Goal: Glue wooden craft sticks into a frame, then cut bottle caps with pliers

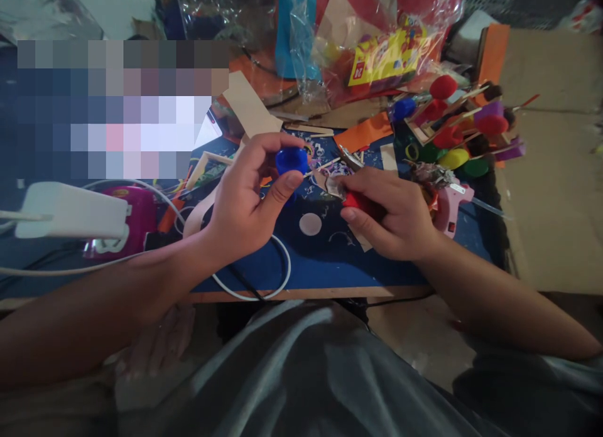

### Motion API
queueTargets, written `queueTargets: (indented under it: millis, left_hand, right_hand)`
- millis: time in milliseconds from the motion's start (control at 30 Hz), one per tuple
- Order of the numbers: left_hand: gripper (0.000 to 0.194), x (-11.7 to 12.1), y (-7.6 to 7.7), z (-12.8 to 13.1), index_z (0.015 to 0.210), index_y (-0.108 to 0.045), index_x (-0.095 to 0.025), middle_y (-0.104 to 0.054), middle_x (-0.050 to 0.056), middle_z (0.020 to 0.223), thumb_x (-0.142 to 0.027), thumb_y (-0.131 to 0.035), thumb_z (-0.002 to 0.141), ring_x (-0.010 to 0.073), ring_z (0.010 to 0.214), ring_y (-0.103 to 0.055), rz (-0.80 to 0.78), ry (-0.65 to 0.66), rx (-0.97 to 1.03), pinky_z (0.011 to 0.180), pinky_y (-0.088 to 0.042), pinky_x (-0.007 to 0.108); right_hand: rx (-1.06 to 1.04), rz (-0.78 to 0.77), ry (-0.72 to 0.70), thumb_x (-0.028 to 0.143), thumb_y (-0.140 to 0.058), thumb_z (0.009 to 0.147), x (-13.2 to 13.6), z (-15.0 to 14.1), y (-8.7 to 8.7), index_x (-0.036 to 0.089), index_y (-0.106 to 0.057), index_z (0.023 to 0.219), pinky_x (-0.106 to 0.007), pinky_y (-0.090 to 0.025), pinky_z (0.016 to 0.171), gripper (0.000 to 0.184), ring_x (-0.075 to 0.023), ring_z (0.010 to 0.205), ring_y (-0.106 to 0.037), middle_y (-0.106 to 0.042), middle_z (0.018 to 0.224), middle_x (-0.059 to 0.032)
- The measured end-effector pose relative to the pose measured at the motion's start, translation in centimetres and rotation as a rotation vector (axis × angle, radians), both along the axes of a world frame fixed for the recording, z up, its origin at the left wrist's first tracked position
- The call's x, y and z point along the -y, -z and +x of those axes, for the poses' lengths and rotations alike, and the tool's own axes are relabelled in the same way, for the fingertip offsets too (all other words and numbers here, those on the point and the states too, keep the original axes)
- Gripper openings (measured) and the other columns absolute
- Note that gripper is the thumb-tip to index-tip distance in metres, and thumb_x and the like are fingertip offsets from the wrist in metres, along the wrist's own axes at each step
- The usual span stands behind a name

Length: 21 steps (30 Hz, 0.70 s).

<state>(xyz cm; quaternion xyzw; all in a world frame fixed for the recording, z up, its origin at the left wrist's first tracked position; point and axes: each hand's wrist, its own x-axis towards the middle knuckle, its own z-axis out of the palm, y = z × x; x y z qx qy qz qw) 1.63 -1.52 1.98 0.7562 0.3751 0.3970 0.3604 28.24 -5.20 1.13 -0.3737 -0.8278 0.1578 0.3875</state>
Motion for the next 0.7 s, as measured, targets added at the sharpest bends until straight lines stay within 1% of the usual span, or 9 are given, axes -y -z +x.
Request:
queueTargets:
  millis: [100,200,267,333,433,533,633,700]
  left_hand:
    - [0.053,0.1,-0.1,0.0,0.145,-0.066,-0.03,-0.078,0.011,0.142,-0.073,-0.057,0.114,0.0292,0.129,-0.077,-0.024,-0.017,-0.004,0.11,-0.068,0.049]
    - [0.055,0.1,-0.2,-0.1,0.147,-0.068,-0.031,-0.078,0.011,0.143,-0.073,-0.058,0.113,0.0296,0.123,-0.079,-0.003,-0.024,-0.036,0.102,-0.069,0.049]
    - [0.055,0.1,-0.2,-0.3,0.148,-0.069,-0.031,-0.079,0.01,0.143,-0.072,-0.059,0.113,0.0294,0.122,-0.079,0.007,-0.03,-0.055,0.101,-0.07,0.049]
    - [0.056,0.0,-0.2,-0.4,0.148,-0.071,-0.032,-0.081,0.008,0.143,-0.074,-0.062,0.111,0.0289,0.121,-0.079,0.001,-0.039,-0.064,0.104,-0.07,0.049]
    - [0.061,0.0,0.0,-0.6,0.152,-0.071,-0.035,-0.08,0.006,0.15,-0.077,-0.065,0.108,0.0292,0.122,-0.081,-0.013,-0.053,-0.058,0.108,-0.07,0.052]
    - [0.063,-0.1,0.3,-0.7,0.157,-0.068,-0.037,-0.077,0.004,0.158,-0.077,-0.065,0.109,0.0306,0.132,-0.079,-0.025,-0.043,-0.047,0.114,-0.068,0.054]
    - [0.061,-0.3,0.6,-0.6,0.159,-0.067,-0.035,-0.074,0.003,0.163,-0.073,-0.064,0.111,0.0318,0.147,-0.073,-0.017,-0.009,-0.028,0.124,-0.064,0.054]
    - [0.062,-0.5,0.8,-0.6,0.159,-0.068,-0.032,-0.075,0.002,0.162,-0.072,-0.064,0.111,0.0318,0.147,-0.073,0.018,0.005,-0.003,0.128,-0.062,0.053]
  right_hand:
    - [0.024,-0.011,-0.006,0.046,-0.069,0.113,0.1,-0.1,0.0,0.022,-0.079,0.143,-0.042,-0.072,0.085,0.039,-0.0282,0.096,-0.086,-0.09,0.113,-0.0122]
    - [0.013,0.002,-0.024,0.043,-0.07,0.113,0.2,-0.1,0.0,0.022,-0.078,0.145,-0.041,-0.072,0.086,0.039,-0.0271,0.095,-0.087,-0.09,0.115,-0.0116]
    - [0.021,-0.004,-0.024,0.044,-0.07,0.113,0.2,-0.1,0.0,0.023,-0.078,0.145,-0.041,-0.072,0.086,0.039,-0.027,0.094,-0.087,-0.09,0.115,-0.0113]
    - [0.034,-0.022,-0.017,0.047,-0.068,0.114,0.2,0.0,0.0,0.023,-0.078,0.146,-0.042,-0.072,0.086,0.041,-0.0276,0.095,-0.087,-0.09,0.114,-0.0112]
    - [0.034,-0.034,-0.015,0.047,-0.068,0.114,0.2,0.1,0.0,0.023,-0.078,0.146,-0.042,-0.072,0.087,0.042,-0.0278,0.096,-0.087,-0.09,0.115,-0.0114]
    - [0.015,-0.022,-0.031,0.043,-0.069,0.114,0.2,0.1,0.0,0.022,-0.078,0.147,-0.04,-0.072,0.088,0.04,-0.0274,0.099,-0.087,-0.09,0.117,-0.0117]
    - [0.018,-0.01,-0.025,0.045,-0.068,0.114,0.3,0.0,0.1,0.023,-0.079,0.146,-0.039,-0.07,0.081,0.041,-0.0269,0.092,-0.086,-0.089,0.109,-0.0103]
    - [0.034,-0.015,-0.012,0.048,-0.066,0.115,0.3,0.1,0.1,0.024,-0.079,0.146,-0.039,-0.068,0.075,0.041,-0.0264,0.086,-0.083,-0.087,0.102,-0.0091]
